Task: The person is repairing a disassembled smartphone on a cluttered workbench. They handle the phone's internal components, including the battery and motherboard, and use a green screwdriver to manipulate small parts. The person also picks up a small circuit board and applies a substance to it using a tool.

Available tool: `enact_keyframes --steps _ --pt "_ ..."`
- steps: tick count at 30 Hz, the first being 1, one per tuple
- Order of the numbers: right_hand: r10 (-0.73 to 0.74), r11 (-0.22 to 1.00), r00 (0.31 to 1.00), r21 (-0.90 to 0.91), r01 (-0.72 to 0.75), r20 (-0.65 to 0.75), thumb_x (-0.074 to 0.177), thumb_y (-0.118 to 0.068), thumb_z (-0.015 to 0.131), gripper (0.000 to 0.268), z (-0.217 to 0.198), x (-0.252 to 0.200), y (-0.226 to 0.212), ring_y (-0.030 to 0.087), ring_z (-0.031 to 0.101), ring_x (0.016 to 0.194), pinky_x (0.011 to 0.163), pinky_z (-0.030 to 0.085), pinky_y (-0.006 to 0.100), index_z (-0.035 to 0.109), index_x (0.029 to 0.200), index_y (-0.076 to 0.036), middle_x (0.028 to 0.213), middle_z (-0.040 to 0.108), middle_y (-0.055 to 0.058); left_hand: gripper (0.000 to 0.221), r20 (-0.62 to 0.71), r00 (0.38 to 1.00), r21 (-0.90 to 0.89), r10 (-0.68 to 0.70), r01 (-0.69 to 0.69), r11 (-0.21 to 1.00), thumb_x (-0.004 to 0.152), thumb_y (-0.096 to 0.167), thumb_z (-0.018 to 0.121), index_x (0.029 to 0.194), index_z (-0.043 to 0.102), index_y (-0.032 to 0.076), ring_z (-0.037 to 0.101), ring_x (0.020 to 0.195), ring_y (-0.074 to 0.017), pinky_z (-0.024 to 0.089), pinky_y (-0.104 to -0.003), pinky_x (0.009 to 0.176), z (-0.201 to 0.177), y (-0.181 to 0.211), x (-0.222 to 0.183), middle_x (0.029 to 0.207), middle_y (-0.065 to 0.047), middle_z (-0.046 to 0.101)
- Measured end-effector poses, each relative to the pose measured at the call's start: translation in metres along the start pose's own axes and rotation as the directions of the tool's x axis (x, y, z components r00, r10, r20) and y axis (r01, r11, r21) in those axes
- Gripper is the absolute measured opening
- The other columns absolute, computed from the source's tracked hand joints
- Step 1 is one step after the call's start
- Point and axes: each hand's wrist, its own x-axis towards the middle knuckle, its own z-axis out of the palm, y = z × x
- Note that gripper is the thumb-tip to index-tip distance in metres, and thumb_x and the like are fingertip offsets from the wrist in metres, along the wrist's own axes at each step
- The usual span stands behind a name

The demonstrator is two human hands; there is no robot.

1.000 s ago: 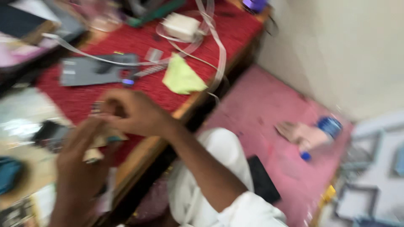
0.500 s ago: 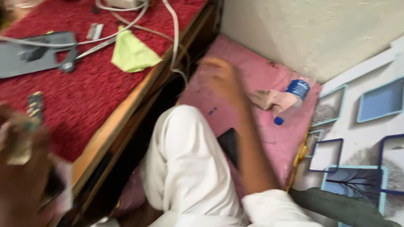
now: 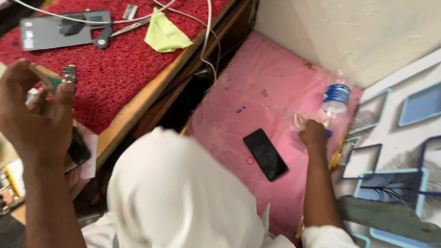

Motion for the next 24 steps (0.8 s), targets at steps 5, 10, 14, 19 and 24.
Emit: enact_keyframes --steps 5,10,14,19,24 --pt "-0.133 0.986 0.990 0.096 0.136 -0.040 0.067 -0.045 0.087 0.066 -0.008 -0.030 -0.064 0.040 0.066 0.112 0.092 0.053 0.053 0.066 0.119 -0.011 0.119 0.069 0.022 0.044 -0.129 0.987 -0.090 -0.095 0.084 0.992 0.103 -0.002 0.072 0.143 0.054 -0.003 0.064 0.121 -0.0193 0.063 -0.032 0.092 0.003 -0.003 0.001 0.127 -0.013 0.062" --pt "-0.091 0.994 0.888 -0.006 0.105 0.452 0.070 -0.054 0.085 0.075 -0.029 -0.078 -0.156 0.033 0.068 0.120 0.098 0.056 0.049 0.064 0.131 -0.016 0.126 0.072 0.012 0.037 -0.162 0.953 -0.148 -0.255 0.232 0.961 0.098 0.006 0.077 0.131 0.063 -0.003 0.067 0.103 -0.0189 0.062 -0.032 0.083 0.004 0.003 0.005 0.118 -0.015 0.066" --pt "-0.382 0.843 0.924 0.407 0.352 -0.009 0.072 -0.038 0.086 0.058 -0.081 -0.067 -0.210 0.033 0.070 0.105 0.087 0.056 0.046 0.071 0.120 -0.009 0.115 0.072 0.018 0.043 -0.213 0.960 -0.034 -0.184 0.181 0.983 0.095 0.013 0.079 0.132 0.062 -0.002 0.072 0.101 -0.0231 0.060 -0.034 0.086 0.000 0.006 0.011 0.114 -0.019 0.070" --pt "-0.477 0.428 0.832 0.752 0.502 -0.284 0.088 -0.027 0.077 0.033 -0.175 -0.025 -0.319 0.026 0.073 0.082 0.073 0.058 0.037 0.075 0.112 -0.005 0.096 0.076 0.012 0.045 -0.225 0.963 0.057 -0.146 0.162 0.985 0.093 0.017 0.077 0.131 0.062 0.000 0.072 0.107 -0.0325 0.057 -0.040 0.093 -0.006 0.014 0.015 0.118 -0.021 0.071" --pt "-0.654 0.437 0.553 0.339 0.833 -0.516 0.080 -0.026 0.083 0.039 -0.207 -0.015 -0.411 0.035 0.069 0.086 0.071 0.055 0.044 0.075 0.106 0.002 0.096 0.071 0.018 0.047 -0.240 0.968 0.145 -0.067 0.104 0.984 0.093 0.017 0.076 0.134 0.059 0.000 0.067 0.118 -0.0390 0.054 -0.045 0.100 -0.014 0.027 0.018 0.128 -0.023 0.067"
